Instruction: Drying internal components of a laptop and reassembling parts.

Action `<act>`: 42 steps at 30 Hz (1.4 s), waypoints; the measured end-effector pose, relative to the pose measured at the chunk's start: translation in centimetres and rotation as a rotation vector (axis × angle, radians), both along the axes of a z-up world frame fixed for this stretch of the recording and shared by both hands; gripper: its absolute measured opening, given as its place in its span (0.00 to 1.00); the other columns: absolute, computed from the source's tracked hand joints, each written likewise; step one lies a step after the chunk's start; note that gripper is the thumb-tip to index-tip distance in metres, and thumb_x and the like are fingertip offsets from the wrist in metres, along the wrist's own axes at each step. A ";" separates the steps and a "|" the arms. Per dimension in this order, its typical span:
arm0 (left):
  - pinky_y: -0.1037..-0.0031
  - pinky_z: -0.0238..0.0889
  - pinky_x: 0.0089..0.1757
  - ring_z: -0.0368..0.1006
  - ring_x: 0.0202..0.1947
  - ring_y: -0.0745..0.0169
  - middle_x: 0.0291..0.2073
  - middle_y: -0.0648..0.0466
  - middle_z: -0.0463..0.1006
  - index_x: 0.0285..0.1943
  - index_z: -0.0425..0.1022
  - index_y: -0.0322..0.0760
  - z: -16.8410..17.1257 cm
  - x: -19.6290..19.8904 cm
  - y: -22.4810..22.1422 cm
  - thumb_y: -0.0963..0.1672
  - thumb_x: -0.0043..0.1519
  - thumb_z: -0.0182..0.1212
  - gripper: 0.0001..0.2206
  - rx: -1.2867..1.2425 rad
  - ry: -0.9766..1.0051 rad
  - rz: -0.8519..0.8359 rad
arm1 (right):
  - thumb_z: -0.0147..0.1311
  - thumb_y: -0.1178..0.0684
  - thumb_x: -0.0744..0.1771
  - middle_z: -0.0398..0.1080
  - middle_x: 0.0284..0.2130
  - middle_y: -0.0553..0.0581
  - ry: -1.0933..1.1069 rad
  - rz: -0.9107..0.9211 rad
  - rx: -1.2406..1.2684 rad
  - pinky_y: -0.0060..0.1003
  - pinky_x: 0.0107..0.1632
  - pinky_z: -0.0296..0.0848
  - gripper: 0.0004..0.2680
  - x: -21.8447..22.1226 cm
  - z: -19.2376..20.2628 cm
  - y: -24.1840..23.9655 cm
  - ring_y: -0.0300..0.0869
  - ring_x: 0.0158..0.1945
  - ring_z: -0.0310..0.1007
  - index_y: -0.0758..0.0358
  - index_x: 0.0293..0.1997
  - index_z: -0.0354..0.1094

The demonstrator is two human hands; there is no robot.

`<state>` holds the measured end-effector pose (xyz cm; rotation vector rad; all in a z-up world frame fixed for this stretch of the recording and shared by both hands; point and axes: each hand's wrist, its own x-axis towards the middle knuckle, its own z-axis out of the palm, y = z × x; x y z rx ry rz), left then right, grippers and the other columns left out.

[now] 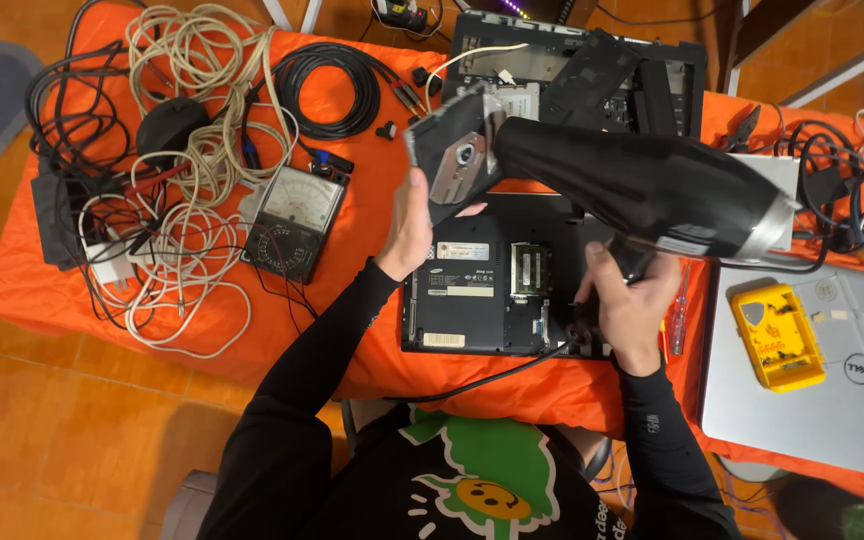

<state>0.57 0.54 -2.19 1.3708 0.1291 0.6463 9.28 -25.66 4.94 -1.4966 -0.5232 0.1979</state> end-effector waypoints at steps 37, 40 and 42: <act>0.69 0.31 0.74 0.36 0.81 0.54 0.82 0.44 0.40 0.82 0.38 0.24 -3.8 2.3 3.9 0.54 0.76 0.34 0.33 -0.357 -0.296 0.254 | 0.54 0.64 0.70 0.69 0.36 0.57 -0.071 0.016 -0.037 0.34 0.26 0.69 0.10 -4.4 5.7 5.6 0.40 0.23 0.68 0.68 0.55 0.58; 0.66 0.35 0.73 0.42 0.80 0.54 0.81 0.45 0.43 0.83 0.39 0.28 -2.9 0.9 5.1 0.54 0.76 0.37 0.33 -0.475 -0.427 0.346 | 0.55 0.63 0.71 0.68 0.35 0.57 -0.023 0.033 0.035 0.35 0.27 0.68 0.09 -3.2 6.1 7.3 0.42 0.23 0.68 0.67 0.54 0.56; 0.58 0.37 0.73 0.41 0.79 0.52 0.81 0.48 0.38 0.84 0.34 0.38 -1.9 -0.4 5.9 0.52 0.74 0.42 0.33 -0.480 -0.629 0.456 | 0.55 0.60 0.70 0.66 0.29 0.56 -0.004 0.111 0.041 0.35 0.25 0.67 0.09 -2.3 6.6 8.8 0.42 0.20 0.66 0.67 0.52 0.55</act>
